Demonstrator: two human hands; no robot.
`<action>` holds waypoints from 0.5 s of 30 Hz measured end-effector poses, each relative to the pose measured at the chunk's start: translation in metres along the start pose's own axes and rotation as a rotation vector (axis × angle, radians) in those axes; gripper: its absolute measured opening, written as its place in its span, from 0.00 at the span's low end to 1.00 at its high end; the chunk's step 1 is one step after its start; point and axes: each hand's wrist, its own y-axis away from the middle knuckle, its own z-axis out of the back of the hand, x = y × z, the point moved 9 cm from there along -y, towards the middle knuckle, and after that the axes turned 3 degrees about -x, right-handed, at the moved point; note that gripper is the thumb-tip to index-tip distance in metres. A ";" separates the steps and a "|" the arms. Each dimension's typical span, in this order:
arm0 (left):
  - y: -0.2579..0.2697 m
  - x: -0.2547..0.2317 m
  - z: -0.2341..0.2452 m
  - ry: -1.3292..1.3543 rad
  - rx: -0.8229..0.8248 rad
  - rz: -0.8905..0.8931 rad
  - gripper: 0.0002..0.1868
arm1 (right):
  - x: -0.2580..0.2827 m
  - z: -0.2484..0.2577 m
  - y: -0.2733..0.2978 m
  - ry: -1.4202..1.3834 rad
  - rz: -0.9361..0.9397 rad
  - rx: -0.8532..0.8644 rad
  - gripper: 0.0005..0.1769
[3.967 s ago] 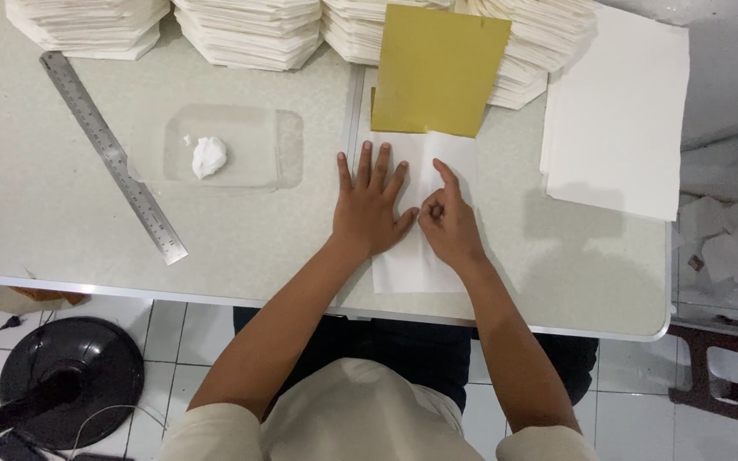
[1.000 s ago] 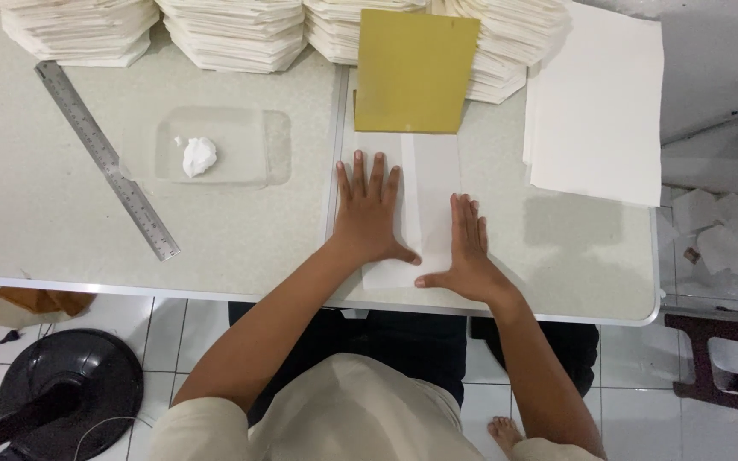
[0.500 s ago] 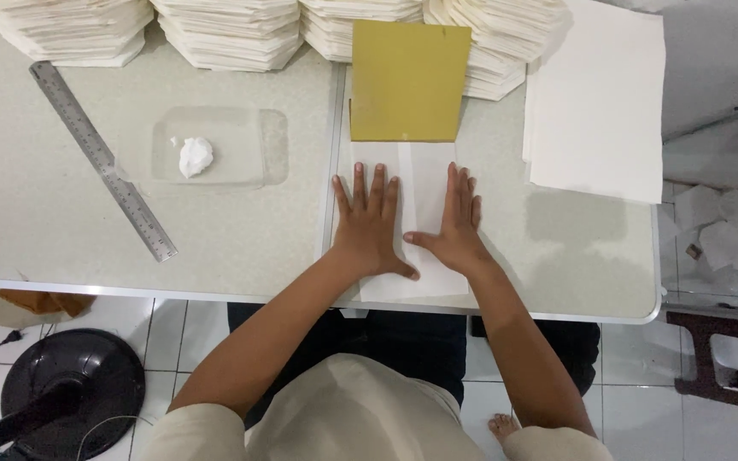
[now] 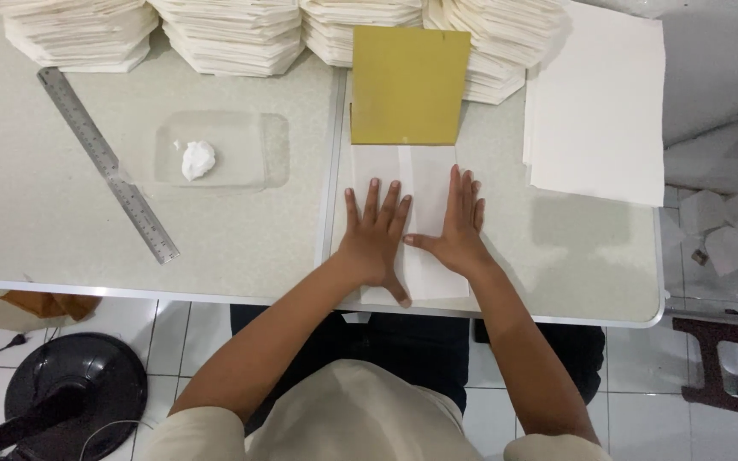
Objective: Folding white paper around a gold cardboard template to create a finished product, likely a box or envelope liner.
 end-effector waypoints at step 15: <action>-0.029 0.038 0.014 -0.049 -0.247 -0.028 0.64 | 0.004 0.001 -0.003 -0.122 0.008 -0.109 0.56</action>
